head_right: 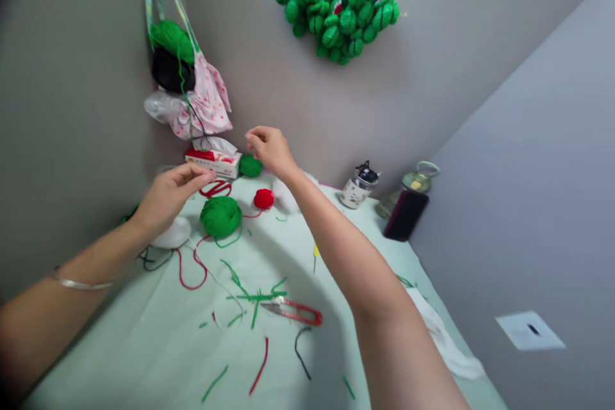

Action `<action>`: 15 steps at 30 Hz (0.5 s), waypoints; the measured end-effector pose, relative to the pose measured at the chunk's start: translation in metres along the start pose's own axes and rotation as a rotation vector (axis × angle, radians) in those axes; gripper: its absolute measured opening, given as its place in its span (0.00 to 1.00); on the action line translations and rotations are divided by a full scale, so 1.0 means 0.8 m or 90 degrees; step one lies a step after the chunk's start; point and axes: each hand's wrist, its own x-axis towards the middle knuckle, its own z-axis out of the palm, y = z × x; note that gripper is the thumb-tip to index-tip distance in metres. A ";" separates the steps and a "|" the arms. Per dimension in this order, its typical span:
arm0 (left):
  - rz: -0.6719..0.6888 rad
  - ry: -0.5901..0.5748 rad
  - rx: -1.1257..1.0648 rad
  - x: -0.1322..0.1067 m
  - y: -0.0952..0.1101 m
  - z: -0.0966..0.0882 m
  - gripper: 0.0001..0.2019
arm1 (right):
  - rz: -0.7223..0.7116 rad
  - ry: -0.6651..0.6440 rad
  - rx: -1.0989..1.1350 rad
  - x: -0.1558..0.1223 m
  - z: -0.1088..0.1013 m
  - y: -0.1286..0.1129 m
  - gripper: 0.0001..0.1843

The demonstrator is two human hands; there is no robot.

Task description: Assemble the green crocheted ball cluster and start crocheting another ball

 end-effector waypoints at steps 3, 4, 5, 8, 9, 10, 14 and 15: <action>0.009 -0.164 0.099 -0.007 0.009 0.003 0.12 | 0.000 -0.029 -0.006 -0.087 -0.016 0.001 0.08; 0.020 -0.214 0.122 -0.011 0.012 0.006 0.11 | 0.016 -0.052 -0.019 -0.117 -0.019 0.000 0.09; 0.030 -0.257 0.143 -0.016 0.015 0.009 0.11 | 0.033 -0.084 -0.042 -0.148 -0.022 -0.002 0.09; 0.040 -0.374 0.200 -0.036 0.023 0.023 0.10 | 0.063 -0.197 -0.176 -0.234 -0.033 -0.013 0.08; 0.039 -0.415 0.218 -0.045 0.025 0.028 0.10 | 0.064 -0.242 -0.250 -0.259 -0.037 -0.018 0.07; 0.035 -0.457 0.230 -0.053 0.025 0.032 0.11 | 0.070 -0.300 -0.326 -0.282 -0.042 -0.021 0.07; 0.019 -0.563 0.261 -0.092 0.016 0.043 0.18 | 0.110 -0.440 -0.570 -0.350 -0.052 -0.023 0.06; 0.015 -0.568 0.277 -0.101 0.012 0.043 0.20 | 0.111 -0.434 -0.585 -0.360 -0.053 -0.019 0.07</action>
